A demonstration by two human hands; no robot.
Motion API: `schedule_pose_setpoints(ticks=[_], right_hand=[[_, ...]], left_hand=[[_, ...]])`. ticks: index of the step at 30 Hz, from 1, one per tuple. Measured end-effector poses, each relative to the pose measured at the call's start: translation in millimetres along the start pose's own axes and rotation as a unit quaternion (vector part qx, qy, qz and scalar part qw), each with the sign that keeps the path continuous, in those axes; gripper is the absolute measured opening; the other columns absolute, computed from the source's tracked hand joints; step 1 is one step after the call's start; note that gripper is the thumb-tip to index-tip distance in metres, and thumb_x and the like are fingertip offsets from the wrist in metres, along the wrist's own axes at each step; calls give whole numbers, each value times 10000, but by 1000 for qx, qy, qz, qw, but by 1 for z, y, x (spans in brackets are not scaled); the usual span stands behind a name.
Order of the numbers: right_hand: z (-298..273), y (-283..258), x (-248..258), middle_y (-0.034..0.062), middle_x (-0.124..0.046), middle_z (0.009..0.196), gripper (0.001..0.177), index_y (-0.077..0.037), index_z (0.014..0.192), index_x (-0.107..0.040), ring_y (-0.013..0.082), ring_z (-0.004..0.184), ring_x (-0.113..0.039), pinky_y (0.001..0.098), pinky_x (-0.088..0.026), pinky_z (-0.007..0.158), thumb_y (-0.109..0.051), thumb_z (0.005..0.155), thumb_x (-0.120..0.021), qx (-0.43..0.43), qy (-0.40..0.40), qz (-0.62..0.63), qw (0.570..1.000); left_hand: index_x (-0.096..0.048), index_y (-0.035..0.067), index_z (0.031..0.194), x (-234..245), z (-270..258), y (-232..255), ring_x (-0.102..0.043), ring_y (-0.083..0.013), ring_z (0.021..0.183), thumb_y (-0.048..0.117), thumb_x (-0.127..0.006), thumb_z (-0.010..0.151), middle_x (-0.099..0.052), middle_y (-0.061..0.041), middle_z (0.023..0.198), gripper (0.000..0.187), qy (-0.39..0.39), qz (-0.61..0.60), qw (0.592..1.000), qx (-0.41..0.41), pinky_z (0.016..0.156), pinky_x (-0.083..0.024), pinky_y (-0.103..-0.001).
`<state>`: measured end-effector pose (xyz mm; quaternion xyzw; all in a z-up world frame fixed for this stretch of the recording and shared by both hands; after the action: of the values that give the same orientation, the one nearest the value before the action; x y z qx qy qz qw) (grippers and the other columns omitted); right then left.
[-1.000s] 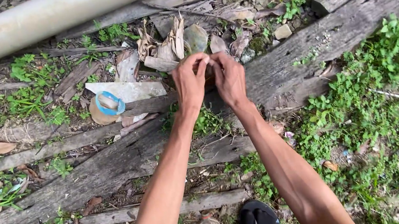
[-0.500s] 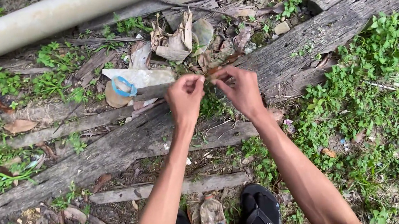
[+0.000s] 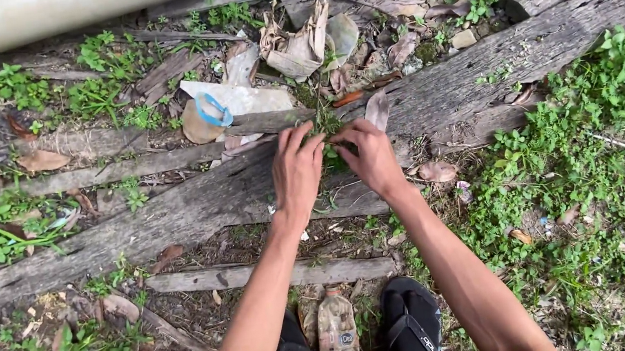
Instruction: Manually pulling and picking small weeds and plants from the ground in an outdoor setting.
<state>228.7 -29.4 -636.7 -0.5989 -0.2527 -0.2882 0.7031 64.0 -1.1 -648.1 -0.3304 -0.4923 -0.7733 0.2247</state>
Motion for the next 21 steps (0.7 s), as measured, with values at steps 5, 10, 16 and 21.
schedule_pose_setpoints(ticks=[5,10,16,21], right_hand=[[-6,16,5,132,-690,1035,198,-39,1086,-777,284,918,-673,386,-587,783,-27,888,-770,8,64,-23,998],[-12,31,14,193,-647,1108,260,-1,1177,-700,280,907,-664,371,-607,751,14,921,-740,-74,142,-106,981],[-1,35,18,200,-676,1079,520,-4,1277,-620,282,901,-697,354,-623,775,45,787,-785,-110,131,-79,982],[5,93,-17,90,-762,981,249,-74,1094,-746,182,789,-768,307,-612,743,56,882,-735,-145,34,-4,989]], left_hand=[[-779,58,1078,-2,-5,-6,-661,-243,1036,109,-769,910,-708,-61,1137,177,-30,-5,999,28,901,-584,-376],[-769,58,1080,-13,-9,-11,-657,-250,1034,99,-748,910,-698,-74,1152,176,-31,-11,999,31,873,-590,-366],[-746,51,1085,-17,-7,-12,-655,-260,1041,85,-755,904,-680,-82,1152,184,-33,-13,999,35,853,-594,-357],[-739,48,1101,-14,-9,-12,-660,-258,1065,64,-748,899,-661,-77,1191,203,-22,-18,999,27,872,-611,-372]])
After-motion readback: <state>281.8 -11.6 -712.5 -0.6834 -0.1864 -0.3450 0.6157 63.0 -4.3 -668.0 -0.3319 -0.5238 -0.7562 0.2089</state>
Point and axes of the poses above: each hand's wrist, its own z-axis towards the middle knuckle, its own x-axis out of the back of the hand, y = z × x, the point moved 1 cm from there along z, towards the middle knuckle
